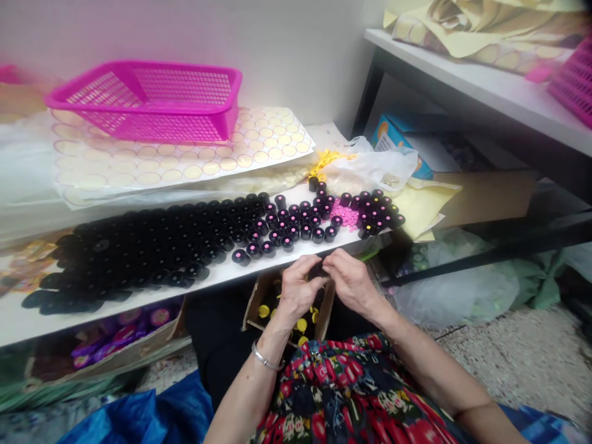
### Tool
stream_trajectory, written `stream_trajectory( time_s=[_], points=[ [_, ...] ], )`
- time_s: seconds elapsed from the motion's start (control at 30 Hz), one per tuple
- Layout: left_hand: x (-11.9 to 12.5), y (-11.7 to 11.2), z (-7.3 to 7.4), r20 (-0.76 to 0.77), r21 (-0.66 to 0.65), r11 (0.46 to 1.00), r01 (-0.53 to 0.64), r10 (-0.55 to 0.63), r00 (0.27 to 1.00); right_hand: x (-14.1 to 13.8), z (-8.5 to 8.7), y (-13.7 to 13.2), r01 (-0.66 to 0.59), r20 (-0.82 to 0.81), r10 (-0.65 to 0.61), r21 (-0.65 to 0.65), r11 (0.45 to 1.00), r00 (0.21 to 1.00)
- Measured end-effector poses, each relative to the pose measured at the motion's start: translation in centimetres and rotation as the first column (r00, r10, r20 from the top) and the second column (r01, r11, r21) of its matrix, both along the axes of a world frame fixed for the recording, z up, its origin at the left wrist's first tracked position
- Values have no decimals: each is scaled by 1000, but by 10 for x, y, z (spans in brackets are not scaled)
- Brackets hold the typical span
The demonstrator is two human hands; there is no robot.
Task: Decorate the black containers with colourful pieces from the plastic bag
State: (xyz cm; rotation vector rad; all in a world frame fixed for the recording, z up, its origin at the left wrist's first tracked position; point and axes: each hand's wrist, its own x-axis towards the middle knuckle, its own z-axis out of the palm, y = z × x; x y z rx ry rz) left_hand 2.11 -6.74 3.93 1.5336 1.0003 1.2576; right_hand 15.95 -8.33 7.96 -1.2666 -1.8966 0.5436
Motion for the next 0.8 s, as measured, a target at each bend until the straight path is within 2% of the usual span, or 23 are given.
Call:
stream_trajectory(
  time_s=[0.07, 0.17, 0.4, 0.63, 0.8],
  points=[
    [1, -1, 0, 8, -9, 1000, 7, -7, 1000, 1, 0, 0, 15, -128, -20, -40, 999, 992],
    [3, -3, -1, -3, -26, 1000, -6, 6, 1000, 4, -2, 0, 24, -183, -38, -76, 997, 982],
    [4, -6, 2, -40, -55, 998, 8, -10, 999, 7, -5, -1, -45, 34, 46, -30, 999, 998],
    [4, -6, 4, -7, -77, 997, -31, 30, 1000, 4, -5, -3, 14, 7, -14, -9, 1000, 1000],
    [2, -6, 3, -14, -63, 998, 3, -4, 1000, 4, -2, -3, -10, 165, 1, 52, 999, 986]
  ],
)
